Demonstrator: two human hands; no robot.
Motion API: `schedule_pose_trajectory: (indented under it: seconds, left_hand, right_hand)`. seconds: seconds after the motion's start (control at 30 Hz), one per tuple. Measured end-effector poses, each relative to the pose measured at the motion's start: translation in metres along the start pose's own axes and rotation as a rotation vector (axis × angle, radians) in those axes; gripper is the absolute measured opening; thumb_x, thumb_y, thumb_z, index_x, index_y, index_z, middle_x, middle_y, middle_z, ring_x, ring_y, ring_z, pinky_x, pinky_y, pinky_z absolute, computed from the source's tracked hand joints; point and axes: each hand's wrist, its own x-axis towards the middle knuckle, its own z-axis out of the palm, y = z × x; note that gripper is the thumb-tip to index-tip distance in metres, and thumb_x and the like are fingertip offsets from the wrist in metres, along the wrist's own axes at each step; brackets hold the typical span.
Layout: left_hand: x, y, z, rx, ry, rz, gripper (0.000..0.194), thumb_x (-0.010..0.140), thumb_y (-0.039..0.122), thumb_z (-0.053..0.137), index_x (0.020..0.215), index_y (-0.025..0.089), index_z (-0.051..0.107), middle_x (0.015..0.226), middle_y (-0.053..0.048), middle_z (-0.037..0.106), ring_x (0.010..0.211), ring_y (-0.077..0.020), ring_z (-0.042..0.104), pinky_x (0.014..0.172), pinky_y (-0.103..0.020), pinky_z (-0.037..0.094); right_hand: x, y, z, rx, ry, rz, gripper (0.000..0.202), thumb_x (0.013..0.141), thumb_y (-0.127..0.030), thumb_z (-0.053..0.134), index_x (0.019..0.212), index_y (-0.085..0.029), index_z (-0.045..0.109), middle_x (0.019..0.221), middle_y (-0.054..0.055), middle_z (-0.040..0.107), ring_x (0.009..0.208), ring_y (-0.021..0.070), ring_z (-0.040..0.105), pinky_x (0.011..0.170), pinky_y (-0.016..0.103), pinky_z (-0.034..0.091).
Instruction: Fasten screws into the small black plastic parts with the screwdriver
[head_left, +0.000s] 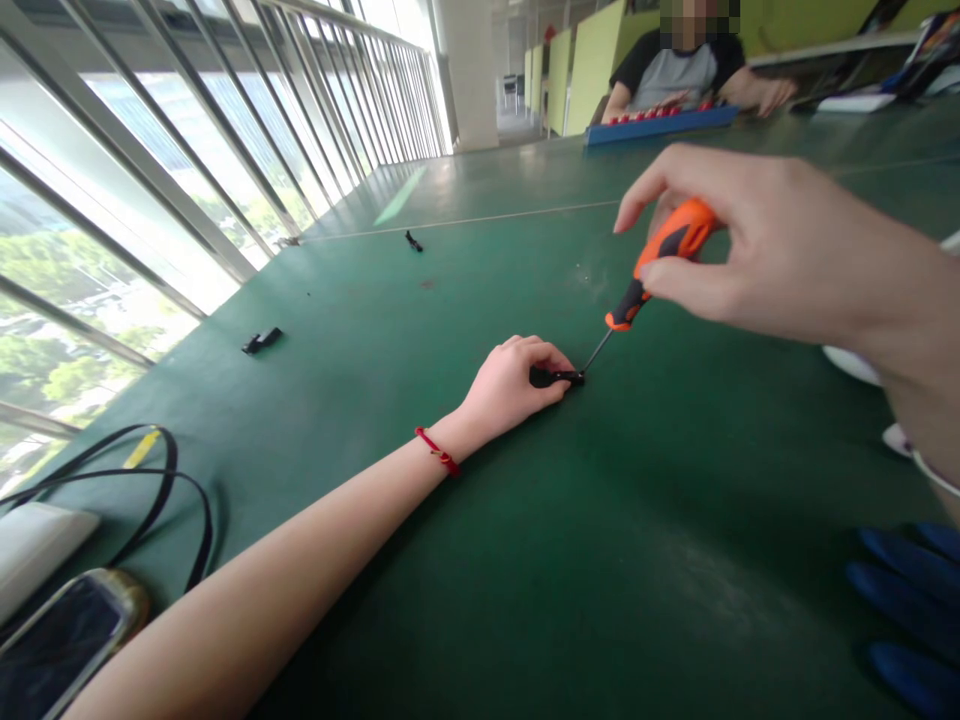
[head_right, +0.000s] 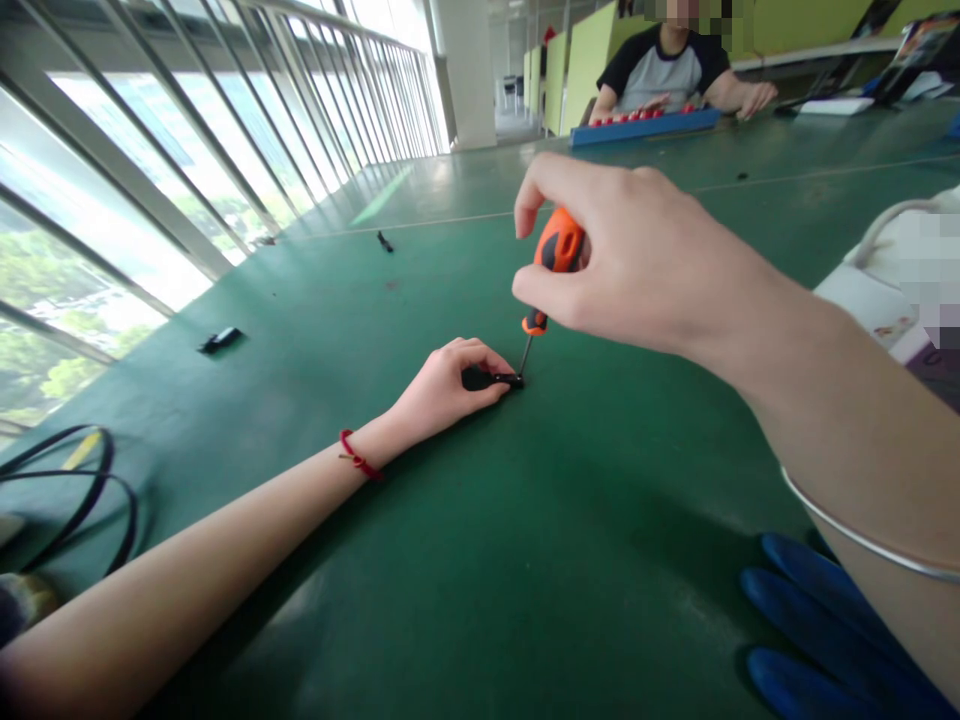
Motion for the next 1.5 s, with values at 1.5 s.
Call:
schedule_pose_trajectory:
  seconds: [1.5]
  left_hand:
    - [0.0002, 0.0, -0.0003, 0.012, 0.0, 0.014, 0.013, 0.075, 0.02, 0.06, 0.084, 0.018, 0.069, 0.084, -0.002, 0.066, 0.081, -0.0159, 0.056, 0.078, -0.03, 0.045]
  right_hand:
    - [-0.0012, -0.0024, 0.0027, 0.072, -0.02, 0.054, 0.03, 0.066, -0.029, 0.064, 0.094, -0.025, 0.056, 0.064, -0.005, 0.054, 0.056, 0.0092, 0.044, 0.052, 0.024, 0.031]
